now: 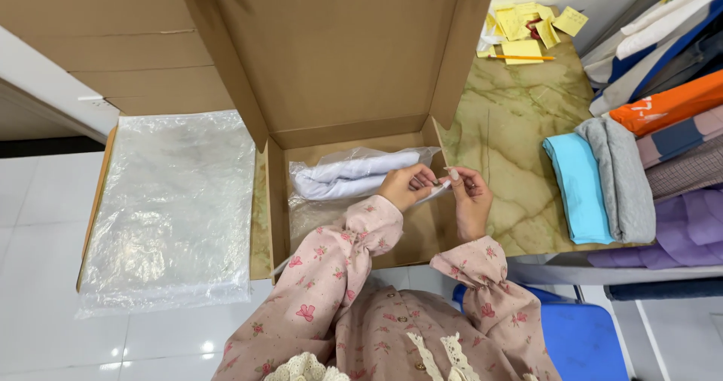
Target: The person unties a white ribbon from a cardboard box and opens it. They remove a plastic-wrapped bundle of folded clothes and place it on a nearby table. The person then takes a sheet of bubble wrap, places it inside the empty box, and closes the box flaps.
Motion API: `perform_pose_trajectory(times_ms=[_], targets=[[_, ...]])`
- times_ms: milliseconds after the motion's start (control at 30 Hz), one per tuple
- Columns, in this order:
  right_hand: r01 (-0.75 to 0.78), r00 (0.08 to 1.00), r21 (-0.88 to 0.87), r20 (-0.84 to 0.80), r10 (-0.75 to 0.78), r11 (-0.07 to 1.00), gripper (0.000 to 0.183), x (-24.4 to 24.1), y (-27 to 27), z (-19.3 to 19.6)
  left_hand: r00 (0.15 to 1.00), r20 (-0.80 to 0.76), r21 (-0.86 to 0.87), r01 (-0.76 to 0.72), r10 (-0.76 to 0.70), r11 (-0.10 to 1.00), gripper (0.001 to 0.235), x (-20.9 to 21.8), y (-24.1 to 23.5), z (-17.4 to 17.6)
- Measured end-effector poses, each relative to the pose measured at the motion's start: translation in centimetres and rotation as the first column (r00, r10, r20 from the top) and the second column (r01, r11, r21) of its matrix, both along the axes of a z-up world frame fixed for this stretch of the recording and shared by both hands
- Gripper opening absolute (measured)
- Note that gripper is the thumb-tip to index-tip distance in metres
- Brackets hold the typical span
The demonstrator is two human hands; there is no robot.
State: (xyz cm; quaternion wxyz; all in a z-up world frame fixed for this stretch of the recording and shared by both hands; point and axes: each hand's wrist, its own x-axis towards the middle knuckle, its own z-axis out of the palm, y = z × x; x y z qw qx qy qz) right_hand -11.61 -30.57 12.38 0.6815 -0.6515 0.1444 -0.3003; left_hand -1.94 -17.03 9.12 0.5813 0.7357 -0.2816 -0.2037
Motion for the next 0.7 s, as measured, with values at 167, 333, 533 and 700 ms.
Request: perform_pose_trajectory(times_ms=[167, 333, 533, 700], targets=[[0.02, 1.0, 0.004, -0.003, -0.02, 1.0, 0.013, -0.4, 0.1, 0.6, 0.999, -0.034, -0.059, 0.035, -0.037, 0.998, 0.02, 0.1, 0.6, 2.7], [0.019, 1.0, -0.003, 0.005, -0.019, 1.0, 0.013, -0.3, 0.3, 0.9, 0.993, 0.006, -0.049, 0.119, -0.118, 0.992, 0.019, 0.6, 1.0, 5.0], [0.078, 0.997, 0.0, -0.008, -0.078, 0.997, 0.013, -0.8, 0.2, 1.8, 0.976, 0.055, -0.015, 0.213, -0.212, 0.977, 0.015, 1.8, 0.5, 4.6], [0.104, 0.994, -0.03, -0.026, -0.105, 0.994, 0.013, -0.6, 0.6, 2.2, 0.961, 0.03, -0.067, 0.275, -0.273, 0.959, 0.013, 1.6, 0.4, 5.4]])
